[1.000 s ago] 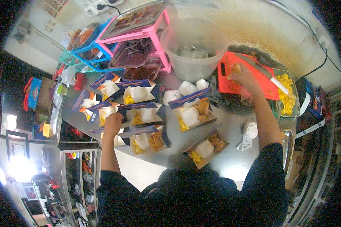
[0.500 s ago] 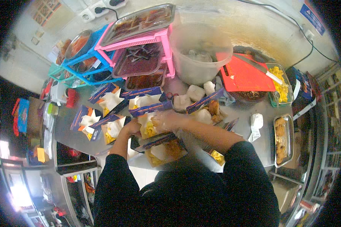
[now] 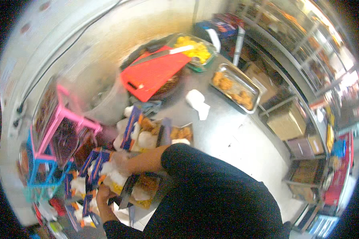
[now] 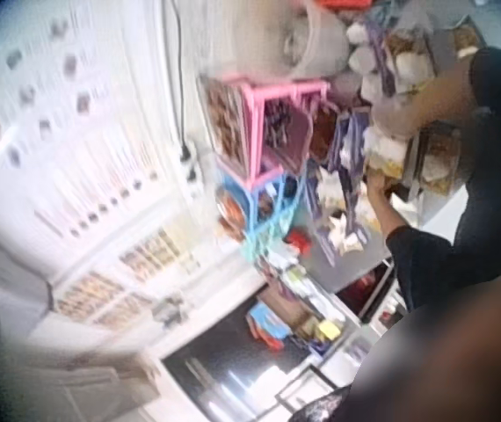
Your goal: The person scoops scrambled eggs into multiple open takeout boxes, then retrieves fried chicken pieces from a display case, cuts them on a red cutting board, and places the pieces into the boxes. The person adds small sealed packets of sauce and seaweed to each box and closes the lids.
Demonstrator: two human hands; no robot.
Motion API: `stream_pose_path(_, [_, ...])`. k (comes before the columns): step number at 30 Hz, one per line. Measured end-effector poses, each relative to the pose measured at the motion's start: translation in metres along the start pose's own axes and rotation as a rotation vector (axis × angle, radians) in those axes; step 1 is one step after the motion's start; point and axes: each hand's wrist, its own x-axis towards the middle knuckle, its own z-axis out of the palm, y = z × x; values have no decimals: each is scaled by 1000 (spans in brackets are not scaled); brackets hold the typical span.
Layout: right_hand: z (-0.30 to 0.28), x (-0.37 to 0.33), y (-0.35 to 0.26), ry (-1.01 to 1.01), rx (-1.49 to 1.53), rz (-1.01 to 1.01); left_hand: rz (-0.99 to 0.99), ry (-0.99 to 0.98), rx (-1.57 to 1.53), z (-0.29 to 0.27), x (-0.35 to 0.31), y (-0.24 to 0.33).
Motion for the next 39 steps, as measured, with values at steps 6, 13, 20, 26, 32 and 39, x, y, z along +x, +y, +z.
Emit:
stream_pose_path(6, [-80,-38,14,-138,58,66,69,184,166,-14,-9,1])
stream_pose_path(13, [-215,-315,260,698,457,-61,129,506,740,-10,-100,72])
stream_pose_path(20, [-82,-491,441,263,12,1008,667,433,-118,233,-146,287])
stream_pose_path(26, [-59,-516,481,-146,88,896,298,-448,-71,530,7,418])
stream_pose_path(32, [-76,-508,452,-60,303,738,41,-424,-379,652,79,427])
stream_pose_path(39, [-85,-504,451,70,-2,351,171,-367,-380,642,90,423])
